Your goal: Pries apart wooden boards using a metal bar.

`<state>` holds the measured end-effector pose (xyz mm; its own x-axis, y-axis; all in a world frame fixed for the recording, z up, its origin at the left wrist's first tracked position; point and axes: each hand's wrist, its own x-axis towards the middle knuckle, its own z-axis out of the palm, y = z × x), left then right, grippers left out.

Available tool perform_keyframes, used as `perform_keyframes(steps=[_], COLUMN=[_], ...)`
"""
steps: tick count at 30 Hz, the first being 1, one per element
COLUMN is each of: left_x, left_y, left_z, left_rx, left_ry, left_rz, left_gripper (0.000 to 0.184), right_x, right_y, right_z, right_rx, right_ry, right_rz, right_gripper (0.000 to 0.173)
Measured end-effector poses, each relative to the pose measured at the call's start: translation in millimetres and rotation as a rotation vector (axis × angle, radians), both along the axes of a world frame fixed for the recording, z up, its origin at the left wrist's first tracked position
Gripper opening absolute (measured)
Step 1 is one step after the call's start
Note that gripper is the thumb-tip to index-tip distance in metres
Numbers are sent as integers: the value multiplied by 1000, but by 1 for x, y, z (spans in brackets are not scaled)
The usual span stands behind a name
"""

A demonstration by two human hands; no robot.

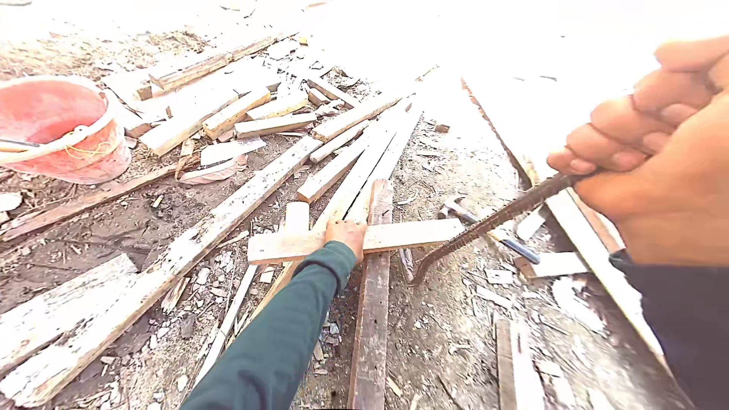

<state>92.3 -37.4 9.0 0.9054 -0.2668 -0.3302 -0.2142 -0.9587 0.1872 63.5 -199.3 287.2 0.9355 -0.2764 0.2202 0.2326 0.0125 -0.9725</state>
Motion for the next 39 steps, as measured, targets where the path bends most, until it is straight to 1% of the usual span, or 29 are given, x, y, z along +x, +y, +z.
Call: perform_keyframes(steps=[2, 5, 8, 11, 15, 16, 19, 20, 23, 26, 30, 32, 35, 39], left_x=[5, 13, 23, 29, 33, 34, 33, 31, 29, 29, 28, 29, 28, 27], left_y=[-3, -8, -8, -8, -5, -5, -5, -5, -7, -8, -10, -10, -10, -14], left_z=[5, 7, 6, 11, 14, 13, 14, 14, 11, 13, 11, 11, 14, 12], left_rx=[44, 77, 104, 110, 121, 120, 119, 111, 92, 112, 111, 108, 112, 113], left_ry=[49, 69, 96, 113, 125, 126, 110, 91, 68, 80, 70, 75, 81, 54], left_rz=[-6, -26, -52, -73, -110, -114, -121, -121, -105, -109, -105, -100, -99, -84], left_gripper=[81, 82, 81, 73, 72, 74, 74, 71, 77, 73, 77, 74, 73, 73], right_x=[7, 38, 83, 124, 166, 177, 198, 202, 212, 212, 210, 196, 166, 155], right_y=[1, -2, -3, 2, 12, 12, 13, 14, 14, 18, 16, 21, 29, 20], right_z=[4, 2, -10, -25, -35, -38, -46, -48, -54, -53, -49, -43, -36, -36], right_rx=[30, 17, -13, -16, -57, -60, -56, -61, -54, -53, -49, -58, -60, -16], right_ry=[68, 141, 208, 287, 368, 381, 385, 385, 366, 326, 336, 317, 238, 192], right_rz=[-54, -69, -115, -169, -205, -210, -219, -216, -201, -198, -229, -201, -102, -87], right_gripper=[51, 50, 46, 41, 34, 32, 34, 33, 33, 33, 30, 33, 39, 38])
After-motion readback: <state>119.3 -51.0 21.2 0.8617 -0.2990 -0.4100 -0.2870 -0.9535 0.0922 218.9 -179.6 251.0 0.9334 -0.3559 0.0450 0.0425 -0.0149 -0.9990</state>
